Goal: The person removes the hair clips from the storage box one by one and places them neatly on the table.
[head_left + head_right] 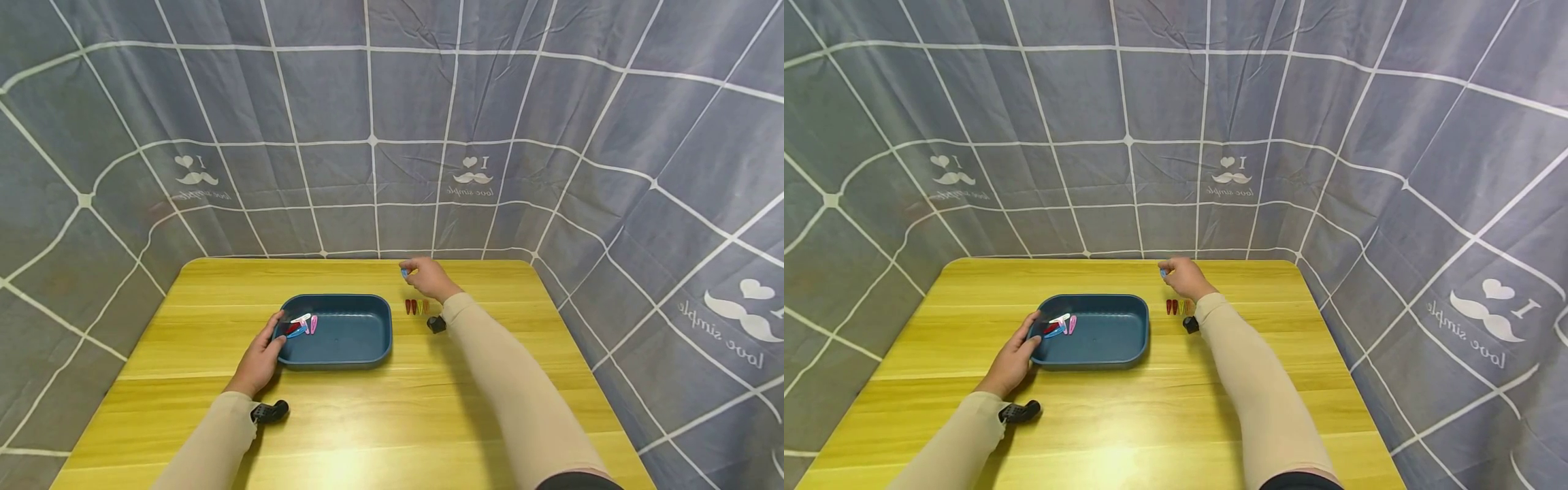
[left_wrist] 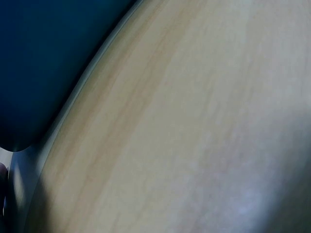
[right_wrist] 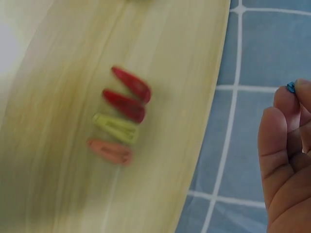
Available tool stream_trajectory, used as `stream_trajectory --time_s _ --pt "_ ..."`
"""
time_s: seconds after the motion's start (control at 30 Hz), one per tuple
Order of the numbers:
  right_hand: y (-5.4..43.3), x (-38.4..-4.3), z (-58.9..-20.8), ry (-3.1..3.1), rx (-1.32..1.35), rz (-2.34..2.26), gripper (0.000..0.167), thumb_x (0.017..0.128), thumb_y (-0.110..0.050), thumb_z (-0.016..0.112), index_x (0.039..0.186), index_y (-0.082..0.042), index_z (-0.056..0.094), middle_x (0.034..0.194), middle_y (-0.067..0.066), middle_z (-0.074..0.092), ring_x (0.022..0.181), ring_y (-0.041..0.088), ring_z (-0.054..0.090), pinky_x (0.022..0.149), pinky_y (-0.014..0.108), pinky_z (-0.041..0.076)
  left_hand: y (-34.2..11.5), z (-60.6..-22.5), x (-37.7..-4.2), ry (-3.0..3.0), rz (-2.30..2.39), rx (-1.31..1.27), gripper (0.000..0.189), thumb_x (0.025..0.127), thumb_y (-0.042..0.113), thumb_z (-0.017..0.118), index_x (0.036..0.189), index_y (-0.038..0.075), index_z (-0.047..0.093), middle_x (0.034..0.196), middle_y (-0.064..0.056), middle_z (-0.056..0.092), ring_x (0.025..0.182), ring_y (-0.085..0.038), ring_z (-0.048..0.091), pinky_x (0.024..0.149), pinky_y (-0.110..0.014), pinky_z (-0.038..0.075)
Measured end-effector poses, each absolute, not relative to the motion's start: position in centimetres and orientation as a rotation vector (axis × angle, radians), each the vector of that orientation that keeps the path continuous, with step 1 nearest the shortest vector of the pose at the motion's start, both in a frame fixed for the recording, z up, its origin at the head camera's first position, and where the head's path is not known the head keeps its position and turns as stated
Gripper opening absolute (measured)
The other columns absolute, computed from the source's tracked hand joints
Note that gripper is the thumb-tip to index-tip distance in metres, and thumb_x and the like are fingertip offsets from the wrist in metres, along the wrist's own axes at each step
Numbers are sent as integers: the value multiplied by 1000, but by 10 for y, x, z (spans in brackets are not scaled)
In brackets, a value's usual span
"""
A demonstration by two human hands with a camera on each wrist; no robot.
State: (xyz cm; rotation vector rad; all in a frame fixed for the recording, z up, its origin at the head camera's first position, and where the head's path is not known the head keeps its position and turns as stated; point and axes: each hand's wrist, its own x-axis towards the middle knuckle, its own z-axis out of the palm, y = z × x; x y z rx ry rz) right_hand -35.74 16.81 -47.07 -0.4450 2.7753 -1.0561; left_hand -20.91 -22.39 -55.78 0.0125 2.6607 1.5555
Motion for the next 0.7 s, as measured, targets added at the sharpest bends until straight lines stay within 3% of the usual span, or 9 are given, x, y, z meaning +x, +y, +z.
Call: stream_trajectory --time_s 0.27,0.53,0.7 --pt "190 -354 -480 2757 -381 -1061 43 102 -4 58 144 -3 64 129 19 68 91 22 69 71 24 53 -224 -559 -210 2651 1560 10 59 113 23 41 170 29 23 176 -17 19 162 -45 17 129 -66 16" --pt "212 -351 -495 2738 -306 -1089 44 102 -4 59 145 -1 62 133 20 68 93 30 72 65 23 50 -225 -560 -210 2646 1544 -13 59 114 28 40 170 31 21 176 -16 17 162 -46 16 129 -68 16" --pt "220 -348 -501 2705 -240 -1123 44 101 -4 59 145 2 61 132 20 68 91 26 70 69 24 53 -224 -559 -210 2647 1536 -29 59 113 29 40 170 32 22 176 -16 18 162 -45 17 129 -68 16"
